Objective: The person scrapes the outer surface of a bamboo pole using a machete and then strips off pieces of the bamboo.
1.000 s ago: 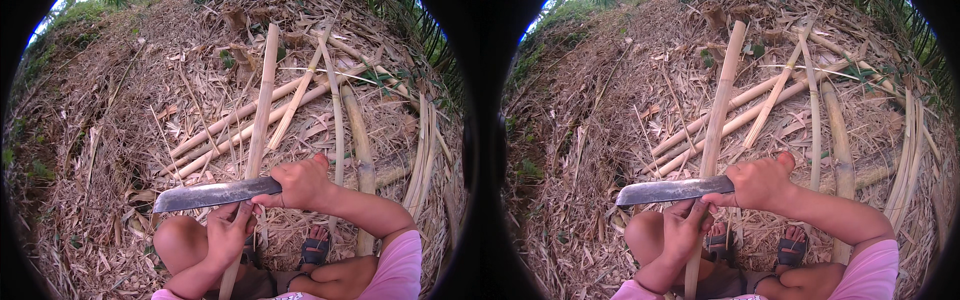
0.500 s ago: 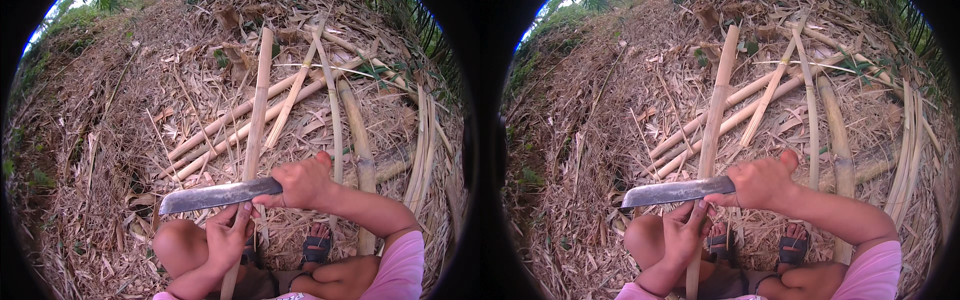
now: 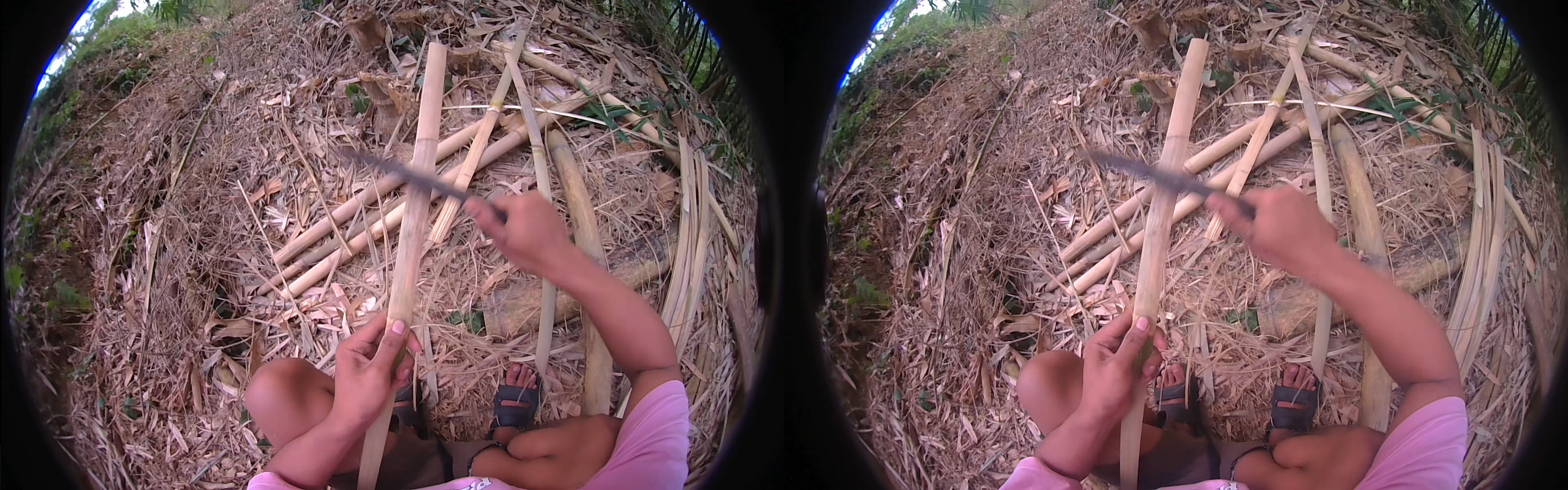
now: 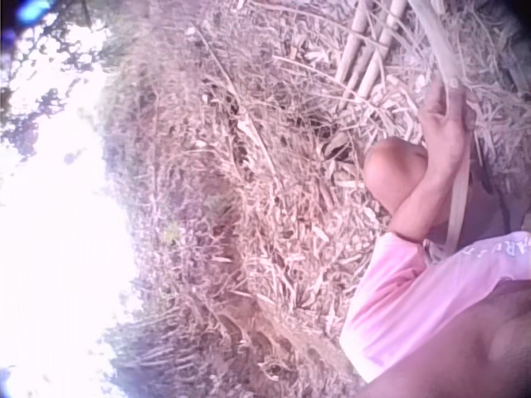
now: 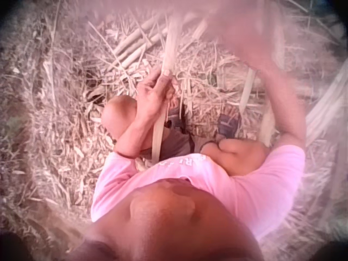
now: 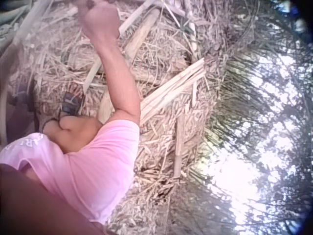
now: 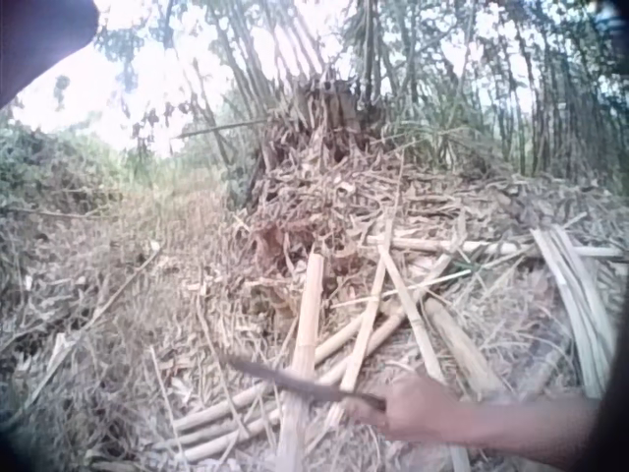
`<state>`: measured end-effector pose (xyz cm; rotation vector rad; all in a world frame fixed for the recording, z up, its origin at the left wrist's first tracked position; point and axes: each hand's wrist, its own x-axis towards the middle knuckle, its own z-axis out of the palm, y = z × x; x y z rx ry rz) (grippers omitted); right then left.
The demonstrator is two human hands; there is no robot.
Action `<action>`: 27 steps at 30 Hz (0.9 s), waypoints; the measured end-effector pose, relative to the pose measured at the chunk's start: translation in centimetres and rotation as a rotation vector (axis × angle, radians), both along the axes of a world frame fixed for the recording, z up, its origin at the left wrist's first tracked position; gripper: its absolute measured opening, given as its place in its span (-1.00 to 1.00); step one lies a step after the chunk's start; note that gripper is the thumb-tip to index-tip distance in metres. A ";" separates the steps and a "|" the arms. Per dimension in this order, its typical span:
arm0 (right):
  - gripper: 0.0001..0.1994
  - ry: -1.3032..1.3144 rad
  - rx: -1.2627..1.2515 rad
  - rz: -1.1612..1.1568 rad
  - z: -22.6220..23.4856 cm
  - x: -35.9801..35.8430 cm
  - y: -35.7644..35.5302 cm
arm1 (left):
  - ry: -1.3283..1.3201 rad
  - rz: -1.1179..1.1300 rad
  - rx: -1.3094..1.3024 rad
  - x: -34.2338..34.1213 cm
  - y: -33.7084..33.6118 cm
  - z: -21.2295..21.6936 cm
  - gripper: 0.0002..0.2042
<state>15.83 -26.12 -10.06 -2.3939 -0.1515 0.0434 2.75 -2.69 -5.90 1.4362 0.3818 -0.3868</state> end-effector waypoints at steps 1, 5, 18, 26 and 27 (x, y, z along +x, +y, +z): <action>-0.23 -0.105 -0.068 0.059 0.2 -1.1 0.7 | 0.021 0.010 -0.076 0.1 0.3 0.0 -0.78; -0.30 -0.347 -0.241 0.295 1.9 -6.1 3.5 | 0.122 0.048 -0.171 0.5 -0.1 1.5 -0.75; -0.22 -0.185 -0.192 0.001 -0.8 0.9 0.3 | 0.134 -0.080 -0.085 -1.7 0.4 1.6 -0.74; -0.30 -0.260 -0.181 0.209 -0.6 -4.9 2.9 | 0.185 0.014 -0.223 1.1 0.6 0.7 -0.71; -0.32 -0.304 -0.202 0.264 0.1 -6.2 3.7 | 0.193 0.031 -0.208 1.0 0.7 0.8 -0.72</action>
